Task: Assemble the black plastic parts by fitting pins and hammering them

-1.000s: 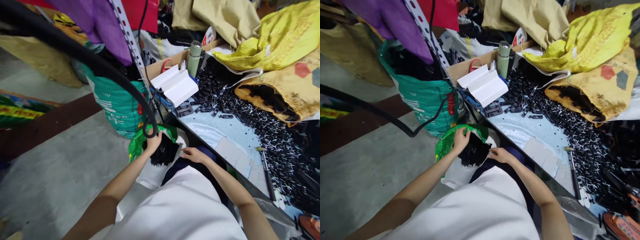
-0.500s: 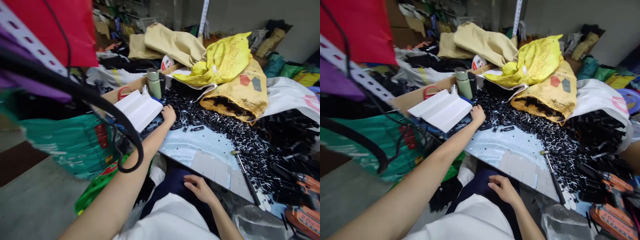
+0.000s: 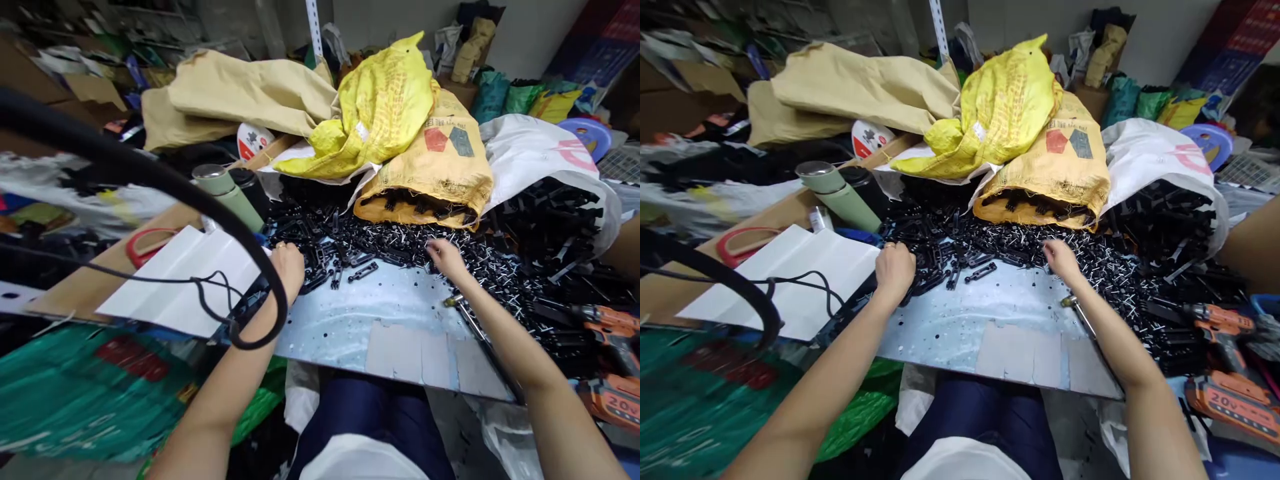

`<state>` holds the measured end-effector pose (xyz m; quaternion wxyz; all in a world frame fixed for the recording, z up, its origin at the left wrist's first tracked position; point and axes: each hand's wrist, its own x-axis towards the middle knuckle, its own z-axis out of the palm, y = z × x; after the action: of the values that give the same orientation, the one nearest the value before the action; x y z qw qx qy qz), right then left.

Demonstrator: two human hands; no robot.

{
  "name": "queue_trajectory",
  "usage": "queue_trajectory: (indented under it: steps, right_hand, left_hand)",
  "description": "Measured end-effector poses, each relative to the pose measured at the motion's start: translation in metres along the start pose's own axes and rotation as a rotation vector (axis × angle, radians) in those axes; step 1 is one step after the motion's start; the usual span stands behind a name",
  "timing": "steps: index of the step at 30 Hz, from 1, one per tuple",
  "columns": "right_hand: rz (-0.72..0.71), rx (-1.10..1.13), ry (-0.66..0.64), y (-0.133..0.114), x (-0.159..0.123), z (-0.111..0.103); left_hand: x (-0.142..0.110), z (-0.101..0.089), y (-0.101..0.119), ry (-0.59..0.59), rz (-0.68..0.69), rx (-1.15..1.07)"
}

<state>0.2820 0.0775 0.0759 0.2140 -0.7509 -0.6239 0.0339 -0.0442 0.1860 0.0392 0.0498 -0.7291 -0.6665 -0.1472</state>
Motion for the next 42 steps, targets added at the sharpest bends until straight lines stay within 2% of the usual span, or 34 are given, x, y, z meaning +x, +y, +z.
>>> queue_trajectory:
  steps: [3,7,10,13,15,16,18,21,24,27,30,32,37,39,42]
  right_hand:
    - [0.046,-0.071,0.057,0.018,0.058,-0.013]
    - [0.036,-0.103,0.032,0.030,0.097,-0.023]
    - [-0.005,-0.110,0.016,0.027,0.100,-0.031]
    - [-0.048,-0.116,0.042,0.014,0.074,-0.040]
    - [-0.106,-0.059,0.115,0.002,0.035,-0.040]
    - [-0.164,0.028,0.181,-0.003,0.009,-0.038]
    - [-0.317,0.195,0.226,-0.006,-0.051,-0.029]
    - [-0.369,0.269,0.167,0.001,-0.141,-0.009]
    - [-0.332,0.175,0.049,0.010,-0.197,0.010]
    - [-0.291,-0.025,-0.066,0.005,-0.206,0.026]
    - [-0.229,-0.061,-0.167,-0.014,-0.187,0.041]
    - [-0.124,0.102,-0.188,-0.028,-0.175,0.049]
    - [0.258,0.829,-0.334,-0.056,-0.171,0.052]
    - [0.270,0.969,-0.353,-0.060,-0.174,0.048]
    - [0.108,0.914,-0.308,-0.055,-0.175,0.037]
  left_hand:
    - [-0.038,-0.021,0.012,-0.032,0.304,-0.095]
    - [-0.099,-0.026,0.044,-0.247,0.671,-0.187]
    - [-0.135,-0.016,0.073,-0.341,0.875,-0.195]
    - [-0.155,-0.002,0.093,-0.400,0.963,-0.203]
    - [-0.162,0.005,0.096,-0.419,0.946,-0.206]
    - [-0.164,0.008,0.095,-0.412,0.927,-0.215]
    - [-0.168,0.013,0.088,-0.371,0.875,-0.244]
    - [-0.170,0.019,0.071,-0.321,0.806,-0.297]
    - [-0.172,0.024,0.057,-0.328,0.786,-0.391]
    - [-0.177,0.024,0.054,-0.330,0.749,-0.618]
    - [-0.185,0.015,0.060,-0.298,0.619,-0.889]
    - [-0.191,0.005,0.067,-0.283,0.511,-1.024]
    - [-0.198,-0.019,0.083,-0.359,0.329,-1.220]
    - [-0.199,-0.024,0.086,-0.387,0.319,-1.235]
    - [-0.200,-0.028,0.085,-0.377,0.373,-1.202]
